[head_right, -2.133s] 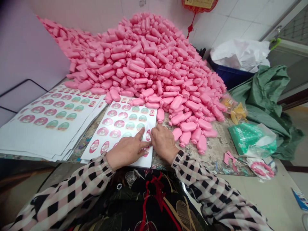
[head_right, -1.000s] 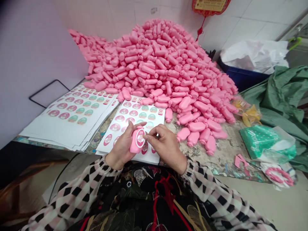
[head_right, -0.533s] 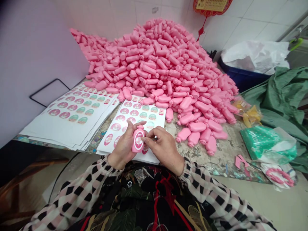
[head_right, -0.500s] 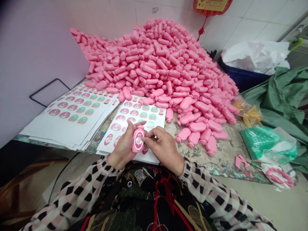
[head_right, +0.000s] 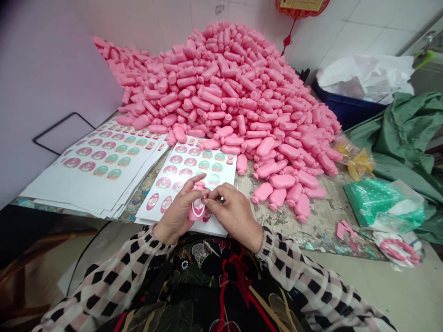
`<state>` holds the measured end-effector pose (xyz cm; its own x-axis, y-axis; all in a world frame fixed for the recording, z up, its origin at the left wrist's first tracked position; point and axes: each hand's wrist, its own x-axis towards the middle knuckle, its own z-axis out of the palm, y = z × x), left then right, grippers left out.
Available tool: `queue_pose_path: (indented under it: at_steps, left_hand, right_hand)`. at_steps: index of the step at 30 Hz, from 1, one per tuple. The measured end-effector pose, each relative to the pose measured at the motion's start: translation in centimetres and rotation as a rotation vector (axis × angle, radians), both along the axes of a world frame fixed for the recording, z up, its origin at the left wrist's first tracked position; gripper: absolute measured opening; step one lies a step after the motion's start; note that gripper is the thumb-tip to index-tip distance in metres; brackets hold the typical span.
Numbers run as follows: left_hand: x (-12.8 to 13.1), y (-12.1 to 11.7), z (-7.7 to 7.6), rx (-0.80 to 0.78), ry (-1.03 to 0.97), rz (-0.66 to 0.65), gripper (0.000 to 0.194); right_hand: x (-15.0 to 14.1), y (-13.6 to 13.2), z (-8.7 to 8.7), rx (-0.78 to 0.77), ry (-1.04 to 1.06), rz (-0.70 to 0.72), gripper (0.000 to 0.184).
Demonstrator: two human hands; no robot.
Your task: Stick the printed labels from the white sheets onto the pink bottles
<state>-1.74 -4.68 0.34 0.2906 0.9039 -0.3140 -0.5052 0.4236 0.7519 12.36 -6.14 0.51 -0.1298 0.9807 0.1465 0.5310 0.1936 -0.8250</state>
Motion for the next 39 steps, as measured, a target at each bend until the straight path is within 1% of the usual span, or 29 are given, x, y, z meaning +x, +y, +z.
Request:
queue_pose_path:
  at_steps: [3,7,9,12,14,17,21,24,27,31,33,36,38,39]
  left_hand:
    - [0.0,-0.1,-0.2,0.020,0.039,-0.016,0.052]
    - [-0.3,0.0,-0.1,0.052,0.118,-0.030,0.052]
    - [-0.8,0.3,0.2,0.065,0.178,0.007,0.052]
    - [-1.3,0.7,0.8,0.087,0.223,0.082,0.051]
    - [-1.2,0.8,1.1,0.091,0.187,0.079,0.048]
    - [-0.5,0.5,1.0,0.087,0.109,0.035,0.044]
    - [0.2,0.1,0.4,0.022,0.063,0.075,0.043]
    - [0.0,0.0,-0.1,-0.017,0.021,0.128,0.045]
    - [-0.3,0.0,-0.2,-0.011,-0.027,0.140,0.046]
    - [-0.1,-0.4,-0.2,0.040,-0.055,0.117,0.052]
    - [0.2,-0.7,-0.3,0.046,-0.039,0.101,0.051]
    - [0.3,-1.1,-0.4,0.052,0.023,0.011,0.038]
    - [-0.4,-1.2,-0.2,0.063,0.071,-0.010,0.030]
    - [-1.1,-1.3,-0.1,0.060,0.098,0.011,0.029]
  right_hand:
    - [0.0,-0.1,-0.5,-0.024,0.009,-0.003,0.019]
    - [0.6,-0.2,-1.3,-0.126,0.082,0.025,0.018]
    - [1.3,-0.2,-1.4,-0.165,0.124,-0.002,0.019]
    - [2.0,-0.2,-0.7,-0.203,0.237,-0.076,0.022]
    - [1.7,-0.2,-0.1,-0.242,0.348,-0.097,0.026]
    - [0.3,-0.2,0.3,-0.312,0.478,-0.101,0.034]
    - [-1.7,-0.4,-0.2,-0.349,0.534,-0.040,0.038]
    - [-2.2,-0.6,-0.9,-0.363,0.567,-0.005,0.038]
    - [-2.2,-0.5,-1.1,-0.411,0.657,0.003,0.042]
    - [-2.4,-0.4,-0.7,-0.511,0.790,0.015,0.043]
    - [-2.6,-0.5,-0.7,-0.476,0.800,-0.005,0.042]
    - [-2.9,-0.8,-1.2,-0.368,0.738,-0.005,0.042]
    - [-2.6,-1.1,-1.7,-0.317,0.611,0.080,0.039]
    - [-2.2,-1.2,-1.9,-0.290,0.499,0.143,0.037]
